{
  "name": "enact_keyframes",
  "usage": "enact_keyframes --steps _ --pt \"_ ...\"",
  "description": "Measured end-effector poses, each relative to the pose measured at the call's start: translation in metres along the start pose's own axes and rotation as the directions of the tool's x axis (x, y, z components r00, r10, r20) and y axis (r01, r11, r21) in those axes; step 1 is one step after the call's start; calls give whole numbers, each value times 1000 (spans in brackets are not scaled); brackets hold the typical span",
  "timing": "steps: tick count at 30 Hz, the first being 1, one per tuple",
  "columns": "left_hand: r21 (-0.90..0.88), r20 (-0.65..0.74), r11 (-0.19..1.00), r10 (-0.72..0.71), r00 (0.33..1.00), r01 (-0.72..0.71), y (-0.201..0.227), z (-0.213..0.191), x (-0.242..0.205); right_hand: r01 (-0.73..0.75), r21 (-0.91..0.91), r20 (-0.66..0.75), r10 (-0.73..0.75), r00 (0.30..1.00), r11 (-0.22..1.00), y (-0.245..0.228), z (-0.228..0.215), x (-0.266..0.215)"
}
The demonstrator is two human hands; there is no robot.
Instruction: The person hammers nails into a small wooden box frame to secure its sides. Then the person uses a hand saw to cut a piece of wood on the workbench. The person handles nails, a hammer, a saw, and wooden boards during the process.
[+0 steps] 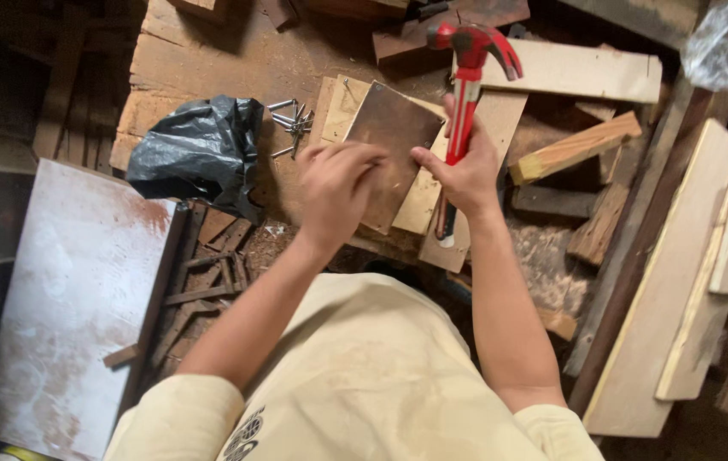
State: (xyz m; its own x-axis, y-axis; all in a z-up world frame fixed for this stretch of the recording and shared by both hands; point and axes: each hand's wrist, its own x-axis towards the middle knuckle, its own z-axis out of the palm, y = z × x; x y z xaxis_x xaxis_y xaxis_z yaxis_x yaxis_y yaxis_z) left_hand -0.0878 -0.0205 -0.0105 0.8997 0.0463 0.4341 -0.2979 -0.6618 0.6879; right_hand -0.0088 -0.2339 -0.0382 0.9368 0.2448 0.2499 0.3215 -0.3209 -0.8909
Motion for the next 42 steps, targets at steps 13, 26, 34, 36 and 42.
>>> enact_keyframes --steps 13,26,34,36,42 --pt "-671 -425 716 -586 690 195 -35 58 -23 -62 -95 -43 59 997 994 23 -5 -26" --pt "-623 121 748 -199 972 231 -84 16 82 -317 305 -186 383 905 898 -24 5 -57" --pt "-503 -47 863 30 998 -49 -87 11 61 -343 313 -297 435 850 886 -14 17 -69" --pt "-342 -79 919 178 981 -194 -83 7 63 -348 276 -336 429 838 896 -16 16 -65" --pt "-390 167 920 119 979 -45 -67 -14 43 -281 196 -388 337 858 940 -24 16 -58"
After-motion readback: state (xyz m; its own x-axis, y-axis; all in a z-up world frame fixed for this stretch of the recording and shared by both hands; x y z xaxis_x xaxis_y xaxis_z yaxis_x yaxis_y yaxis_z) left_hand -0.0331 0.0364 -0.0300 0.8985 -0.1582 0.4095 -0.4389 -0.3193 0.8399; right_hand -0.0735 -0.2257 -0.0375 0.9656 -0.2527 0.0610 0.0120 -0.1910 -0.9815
